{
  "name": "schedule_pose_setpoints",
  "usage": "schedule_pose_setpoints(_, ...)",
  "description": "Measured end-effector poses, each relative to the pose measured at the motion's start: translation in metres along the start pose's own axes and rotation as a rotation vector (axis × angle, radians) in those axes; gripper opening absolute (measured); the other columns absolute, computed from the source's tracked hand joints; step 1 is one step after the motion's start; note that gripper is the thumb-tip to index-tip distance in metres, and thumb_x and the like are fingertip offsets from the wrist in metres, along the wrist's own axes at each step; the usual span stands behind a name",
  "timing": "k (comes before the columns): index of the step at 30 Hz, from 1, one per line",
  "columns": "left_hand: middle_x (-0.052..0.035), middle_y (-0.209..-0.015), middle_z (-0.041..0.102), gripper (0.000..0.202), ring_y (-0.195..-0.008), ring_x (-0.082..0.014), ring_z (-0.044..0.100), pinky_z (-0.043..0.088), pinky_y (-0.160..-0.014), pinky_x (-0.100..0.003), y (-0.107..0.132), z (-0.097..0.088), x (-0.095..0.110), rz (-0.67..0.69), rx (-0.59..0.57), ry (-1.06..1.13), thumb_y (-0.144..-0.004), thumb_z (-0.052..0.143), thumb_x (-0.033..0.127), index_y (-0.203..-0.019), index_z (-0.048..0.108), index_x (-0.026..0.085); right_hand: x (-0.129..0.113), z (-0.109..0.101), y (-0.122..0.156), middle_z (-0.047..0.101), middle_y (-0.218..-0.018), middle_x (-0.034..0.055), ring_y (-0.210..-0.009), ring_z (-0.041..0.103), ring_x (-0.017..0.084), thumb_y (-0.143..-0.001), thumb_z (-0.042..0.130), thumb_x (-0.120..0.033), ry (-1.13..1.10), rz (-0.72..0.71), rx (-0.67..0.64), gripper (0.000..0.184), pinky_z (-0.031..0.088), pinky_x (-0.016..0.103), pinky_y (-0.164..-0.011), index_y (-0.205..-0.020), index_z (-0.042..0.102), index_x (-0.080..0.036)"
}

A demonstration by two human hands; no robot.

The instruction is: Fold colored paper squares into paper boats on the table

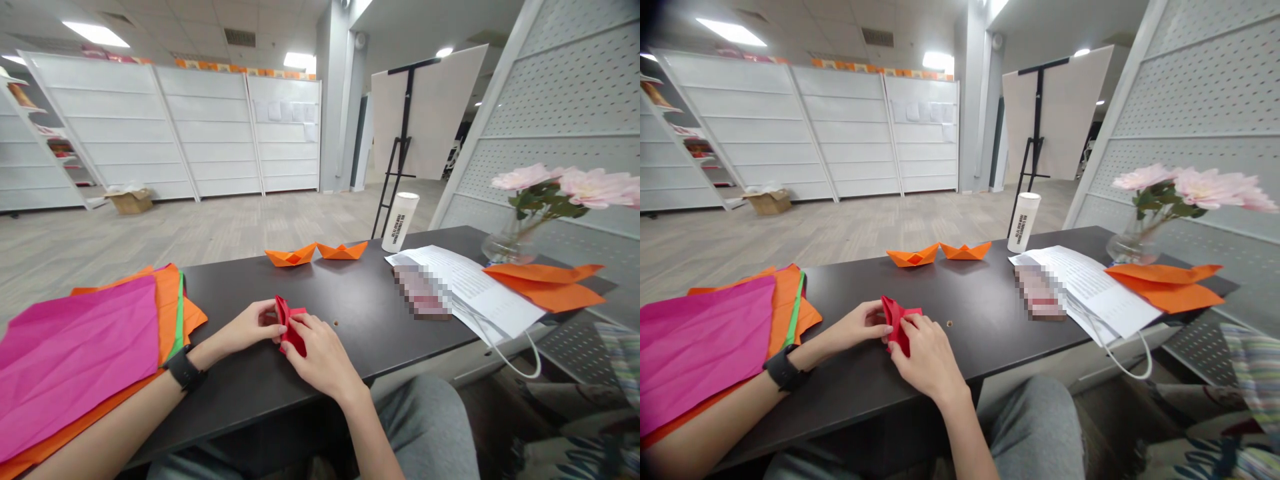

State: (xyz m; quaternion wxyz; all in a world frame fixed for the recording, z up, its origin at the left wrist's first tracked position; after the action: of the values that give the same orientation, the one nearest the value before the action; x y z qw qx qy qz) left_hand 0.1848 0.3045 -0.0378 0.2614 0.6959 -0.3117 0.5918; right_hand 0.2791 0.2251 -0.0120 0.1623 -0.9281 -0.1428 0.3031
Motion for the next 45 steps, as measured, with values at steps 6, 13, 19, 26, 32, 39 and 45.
schedule_pose_setpoints(6, -0.0089, -0.103, 0.072, 0.027, -0.089, -0.0233, 0.067, 0.053, -0.084, -0.035, 0.008, -0.009, 0.005, 0.05, 0.131, -0.035, -0.081, 0.067, 0.03, -0.104, 0.068, 0.016, -0.001, 0.0, 0.0, 0.063, -0.127, 0.0105, -0.114, 0.06, 0.028, -0.084, 0.068, -0.032, -0.006, 0.017, -0.009, 0.043, 0.047, 0.044, -0.099, -0.124, 0.062, -0.019)
schedule_pose_setpoints(13, -0.0066, -0.103, 0.07, 0.031, -0.089, -0.0219, 0.065, 0.053, -0.08, -0.031, 0.015, -0.031, 0.012, 0.172, 0.394, 0.117, -0.087, 0.059, 0.036, -0.112, 0.06, 0.017, -0.009, -0.001, -0.003, 0.063, -0.129, 0.0095, -0.115, 0.062, 0.025, -0.095, 0.053, -0.03, -0.132, 0.042, -0.016, 0.039, 0.05, 0.038, -0.098, -0.133, 0.056, -0.021)
schedule_pose_setpoints(19, -0.0026, -0.083, 0.067, 0.033, -0.061, -0.0159, 0.061, 0.053, -0.059, -0.029, 0.014, -0.022, 0.013, 0.125, 0.327, 0.237, -0.086, 0.058, 0.041, -0.108, 0.057, 0.017, -0.01, 0.003, -0.006, 0.066, -0.123, 0.0057, -0.11, 0.064, 0.021, -0.101, 0.039, -0.026, -0.238, 0.051, -0.006, 0.033, 0.049, 0.034, -0.097, -0.128, 0.059, -0.024)
schedule_pose_setpoints(26, -0.0005, -0.073, 0.064, 0.018, -0.059, -0.016, 0.061, 0.054, -0.061, -0.03, 0.015, -0.021, 0.016, 0.152, 0.32, 0.206, -0.088, 0.053, 0.037, -0.089, 0.054, 0.019, -0.004, 0.007, -0.007, 0.072, -0.111, 0.0059, -0.096, 0.07, 0.022, -0.1, 0.038, -0.022, -0.181, 0.055, 0.025, 0.032, 0.051, 0.032, -0.085, -0.118, 0.064, -0.022)
schedule_pose_setpoints(32, 0.0031, -0.07, 0.061, 0.017, -0.054, -0.0141, 0.058, 0.05, -0.055, -0.027, 0.024, -0.031, 0.019, 0.215, 0.482, 0.075, -0.094, 0.047, 0.037, -0.095, 0.05, 0.021, 0.011, -0.006, -0.001, 0.075, -0.089, 0.0063, -0.075, 0.072, 0.024, -0.1, 0.038, -0.025, -0.036, 0.231, 0.177, 0.03, 0.05, 0.031, -0.067, -0.103, 0.067, -0.023)
schedule_pose_setpoints(39, -0.0016, -0.084, 0.067, 0.024, -0.075, -0.0172, 0.064, 0.049, -0.069, -0.027, 0.023, -0.019, 0.022, 0.16, 0.448, -0.169, -0.08, 0.066, 0.027, -0.095, 0.049, 0.022, 0.02, -0.015, 0.005, 0.075, -0.092, 0.0059, -0.078, 0.072, 0.023, -0.091, 0.046, -0.024, -0.217, 0.364, 0.325, 0.018, 0.053, 0.032, -0.071, -0.096, 0.063, -0.024)
schedule_pose_setpoints(45, 0.0029, -0.072, 0.056, 0.008, -0.066, -0.0136, 0.056, 0.043, -0.061, -0.024, 0.024, -0.035, 0.024, 0.158, 0.533, -0.244, -0.082, 0.056, 0.02, -0.081, 0.048, 0.021, 0.048, -0.024, 0.009, 0.072, -0.082, 0.0037, -0.072, 0.069, 0.021, -0.088, 0.048, -0.025, -0.328, 0.48, 0.389, 0.018, 0.05, 0.03, -0.064, -0.106, 0.048, -0.022)
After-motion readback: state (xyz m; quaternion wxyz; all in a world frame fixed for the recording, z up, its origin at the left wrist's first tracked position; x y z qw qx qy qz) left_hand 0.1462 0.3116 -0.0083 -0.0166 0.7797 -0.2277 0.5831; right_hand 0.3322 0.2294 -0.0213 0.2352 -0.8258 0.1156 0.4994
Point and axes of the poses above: each hand's wrist, its own y-axis away from the middle knuckle, its own z-axis out of the palm, x = y × z, the point moved 9 cm from there along -y, towards the middle knuckle
